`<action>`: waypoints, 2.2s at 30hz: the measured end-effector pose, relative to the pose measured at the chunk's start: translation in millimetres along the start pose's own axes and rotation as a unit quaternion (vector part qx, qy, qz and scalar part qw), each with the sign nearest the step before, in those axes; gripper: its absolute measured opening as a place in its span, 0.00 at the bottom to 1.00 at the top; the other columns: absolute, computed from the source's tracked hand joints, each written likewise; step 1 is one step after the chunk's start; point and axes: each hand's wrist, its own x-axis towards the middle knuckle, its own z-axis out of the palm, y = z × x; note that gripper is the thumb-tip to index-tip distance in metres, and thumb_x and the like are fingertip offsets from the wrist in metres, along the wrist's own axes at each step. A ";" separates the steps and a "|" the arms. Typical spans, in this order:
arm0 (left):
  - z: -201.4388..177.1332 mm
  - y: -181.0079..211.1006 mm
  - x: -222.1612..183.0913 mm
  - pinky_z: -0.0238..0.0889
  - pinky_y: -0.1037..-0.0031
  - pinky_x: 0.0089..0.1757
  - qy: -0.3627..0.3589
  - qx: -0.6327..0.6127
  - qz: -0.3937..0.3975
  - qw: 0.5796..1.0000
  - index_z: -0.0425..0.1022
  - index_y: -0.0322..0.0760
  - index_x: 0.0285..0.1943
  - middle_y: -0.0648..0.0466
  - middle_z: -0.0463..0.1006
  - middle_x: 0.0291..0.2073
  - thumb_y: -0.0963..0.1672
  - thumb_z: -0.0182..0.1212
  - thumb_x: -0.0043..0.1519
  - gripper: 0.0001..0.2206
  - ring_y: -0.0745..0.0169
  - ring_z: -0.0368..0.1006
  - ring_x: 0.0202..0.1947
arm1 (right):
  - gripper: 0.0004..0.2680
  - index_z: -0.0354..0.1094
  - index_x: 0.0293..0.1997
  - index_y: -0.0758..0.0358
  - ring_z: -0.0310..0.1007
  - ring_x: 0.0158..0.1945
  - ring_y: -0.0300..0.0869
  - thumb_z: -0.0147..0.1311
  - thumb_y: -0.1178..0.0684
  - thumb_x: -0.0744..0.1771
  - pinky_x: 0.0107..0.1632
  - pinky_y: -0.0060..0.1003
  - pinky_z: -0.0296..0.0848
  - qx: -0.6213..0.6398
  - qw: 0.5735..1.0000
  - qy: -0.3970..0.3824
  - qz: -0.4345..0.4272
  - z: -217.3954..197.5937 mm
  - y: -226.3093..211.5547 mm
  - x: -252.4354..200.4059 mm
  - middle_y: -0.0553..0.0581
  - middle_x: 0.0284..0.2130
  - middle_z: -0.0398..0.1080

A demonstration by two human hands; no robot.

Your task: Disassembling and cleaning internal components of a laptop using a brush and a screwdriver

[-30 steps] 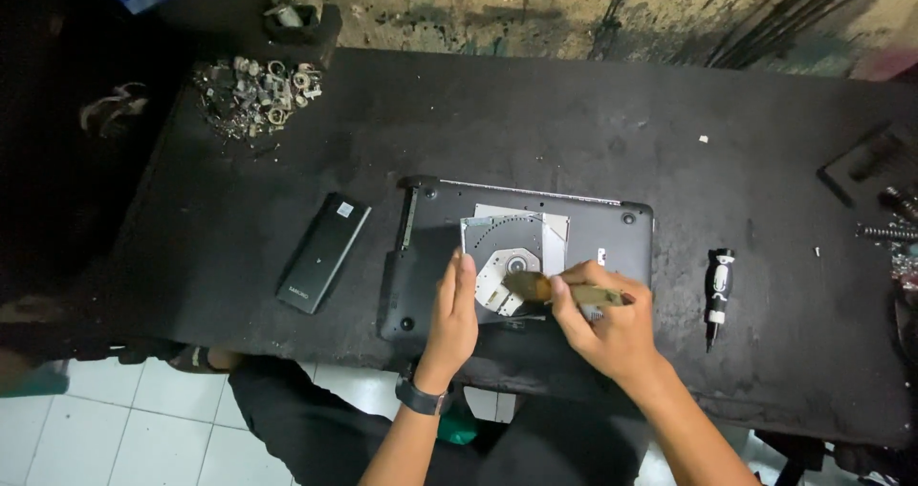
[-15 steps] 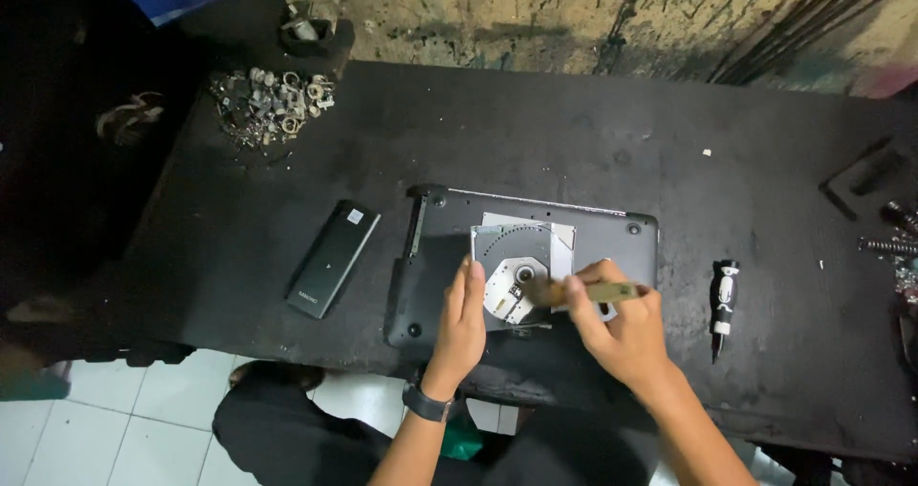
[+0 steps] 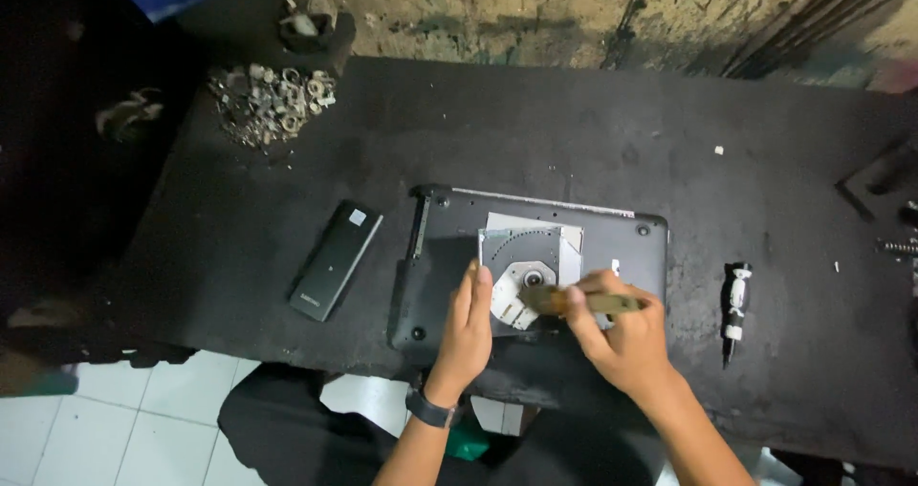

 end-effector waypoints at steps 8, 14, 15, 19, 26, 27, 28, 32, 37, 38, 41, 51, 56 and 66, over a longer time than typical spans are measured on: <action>-2.7 -26.8 10.8 0.36 0.48 0.69 0.002 0.039 0.028 0.999 0.46 0.22 0.79 0.25 0.45 0.75 0.51 0.34 0.76 0.30 0.28 0.41 0.75 | 0.06 0.73 0.31 0.58 0.71 0.15 0.50 0.55 0.53 0.68 0.23 0.39 0.70 0.014 1.000 0.000 -0.011 -1.5 -2.5 7.4 0.55 0.15 0.73; -3.0 -61.2 19.2 0.37 0.47 0.69 0.002 0.104 0.098 0.990 0.46 0.20 0.79 0.23 0.47 0.74 0.46 0.34 0.77 0.25 0.26 0.42 0.74 | 0.06 0.72 0.31 0.61 0.69 0.13 0.52 0.55 0.55 0.68 0.20 0.39 0.68 0.047 0.999 -0.014 -0.012 -2.9 -15.0 12.6 0.58 0.13 0.70; -3.5 -71.8 23.0 0.39 0.48 0.68 -0.006 0.150 0.126 0.981 0.46 0.22 0.79 0.23 0.48 0.74 0.45 0.33 0.77 0.24 0.27 0.44 0.74 | 0.08 0.72 0.27 0.56 0.67 0.10 0.47 0.55 0.52 0.67 0.20 0.35 0.68 0.058 0.998 -0.037 -0.014 -2.2 -17.4 12.4 0.52 0.10 0.69; -2.6 -43.9 10.1 0.40 0.50 0.69 0.020 0.093 0.069 0.993 0.49 0.21 0.78 0.25 0.49 0.74 0.48 0.36 0.76 0.27 0.30 0.46 0.74 | 0.07 0.71 0.31 0.62 0.69 0.17 0.54 0.53 0.57 0.69 0.22 0.41 0.68 -0.031 0.995 0.055 -0.077 -3.3 -13.7 16.7 0.58 0.20 0.74; 0.1 -59.3 14.0 0.39 0.54 0.70 0.025 -0.005 0.016 1.000 0.47 0.29 0.80 0.34 0.45 0.78 0.54 0.36 0.74 0.31 0.38 0.43 0.77 | 0.05 0.72 0.32 0.63 0.72 0.16 0.54 0.56 0.56 0.68 0.22 0.40 0.69 0.012 0.999 0.030 -0.039 -18.0 -26.4 12.9 0.59 0.19 0.75; -0.2 -61.7 16.6 0.39 0.54 0.70 0.028 -0.018 0.020 0.999 0.47 0.30 0.81 0.35 0.45 0.78 0.54 0.36 0.74 0.31 0.39 0.43 0.77 | 0.04 0.72 0.36 0.67 0.73 0.18 0.57 0.55 0.59 0.68 0.22 0.43 0.69 -0.002 0.997 0.057 -0.049 -23.8 -38.3 19.1 0.63 0.22 0.75; 0.2 -51.0 14.0 0.39 0.54 0.70 0.026 -0.018 0.023 0.999 0.47 0.30 0.81 0.35 0.45 0.78 0.54 0.36 0.74 0.31 0.39 0.43 0.77 | 0.04 0.72 0.36 0.67 0.73 0.18 0.57 0.55 0.59 0.68 0.22 0.43 0.69 -0.003 0.997 0.060 -0.050 -21.8 -36.8 16.5 0.63 0.22 0.75; 2.1 -38.1 11.0 0.35 0.50 0.70 0.019 0.018 -0.032 0.999 0.45 0.30 0.81 0.34 0.43 0.78 0.55 0.33 0.73 0.33 0.36 0.39 0.77 | 0.05 0.74 0.33 0.63 0.74 0.16 0.54 0.56 0.56 0.67 0.22 0.40 0.71 0.051 0.999 0.013 -0.015 -19.6 -19.7 6.3 0.60 0.18 0.76; 4.0 -47.8 14.4 0.29 0.52 0.71 0.024 0.027 -0.065 0.997 0.43 0.34 0.82 0.38 0.40 0.80 0.58 0.33 0.72 0.35 0.37 0.35 0.78 | 0.03 0.74 0.37 0.65 0.74 0.18 0.57 0.56 0.57 0.67 0.23 0.43 0.71 0.057 0.998 0.024 0.007 -25.4 -26.1 13.4 0.63 0.20 0.76; 2.8 -66.7 21.2 0.35 0.59 0.70 0.040 0.020 -0.040 0.998 0.45 0.35 0.81 0.41 0.46 0.79 0.57 0.36 0.69 0.35 0.45 0.41 0.78 | 0.06 0.71 0.34 0.64 0.71 0.19 0.47 0.53 0.55 0.68 0.25 0.37 0.68 0.082 0.996 -0.027 -0.027 -26.5 -27.1 11.2 0.56 0.22 0.74; 1.1 -79.9 27.0 0.40 0.65 0.70 0.050 0.011 -0.012 0.999 0.45 0.36 0.80 0.45 0.51 0.78 0.57 0.37 0.66 0.35 0.54 0.45 0.78 | 0.08 0.67 0.34 0.64 0.66 0.20 0.38 0.48 0.53 0.71 0.26 0.32 0.65 0.045 0.995 -0.031 -0.086 -21.6 -14.9 8.6 0.52 0.27 0.72; 4.7 -48.4 16.9 0.31 0.48 0.70 0.045 -0.008 -0.037 0.998 0.44 0.27 0.81 0.31 0.40 0.78 0.56 0.37 0.74 0.34 0.33 0.35 0.77 | 0.05 0.73 0.36 0.63 0.75 0.19 0.53 0.54 0.55 0.69 0.24 0.41 0.73 0.030 0.997 0.050 -0.041 -13.8 -24.7 16.3 0.60 0.21 0.76; 5.1 -28.1 10.2 0.33 0.47 0.70 0.037 0.010 -0.028 0.999 0.46 0.25 0.79 0.29 0.43 0.77 0.54 0.35 0.74 0.32 0.31 0.38 0.77 | 0.06 0.72 0.30 0.60 0.70 0.14 0.49 0.55 0.56 0.68 0.23 0.38 0.72 0.061 0.998 0.007 -0.031 -7.3 -11.7 7.0 0.56 0.14 0.72; 3.6 -42.3 13.2 0.34 0.50 0.70 0.042 -0.008 -0.015 0.999 0.47 0.25 0.80 0.31 0.44 0.77 0.54 0.36 0.74 0.32 0.33 0.39 0.77 | 0.04 0.73 0.36 0.62 0.73 0.18 0.54 0.53 0.57 0.69 0.24 0.41 0.71 0.029 0.997 0.054 -0.038 -8.2 -16.5 17.1 0.58 0.19 0.74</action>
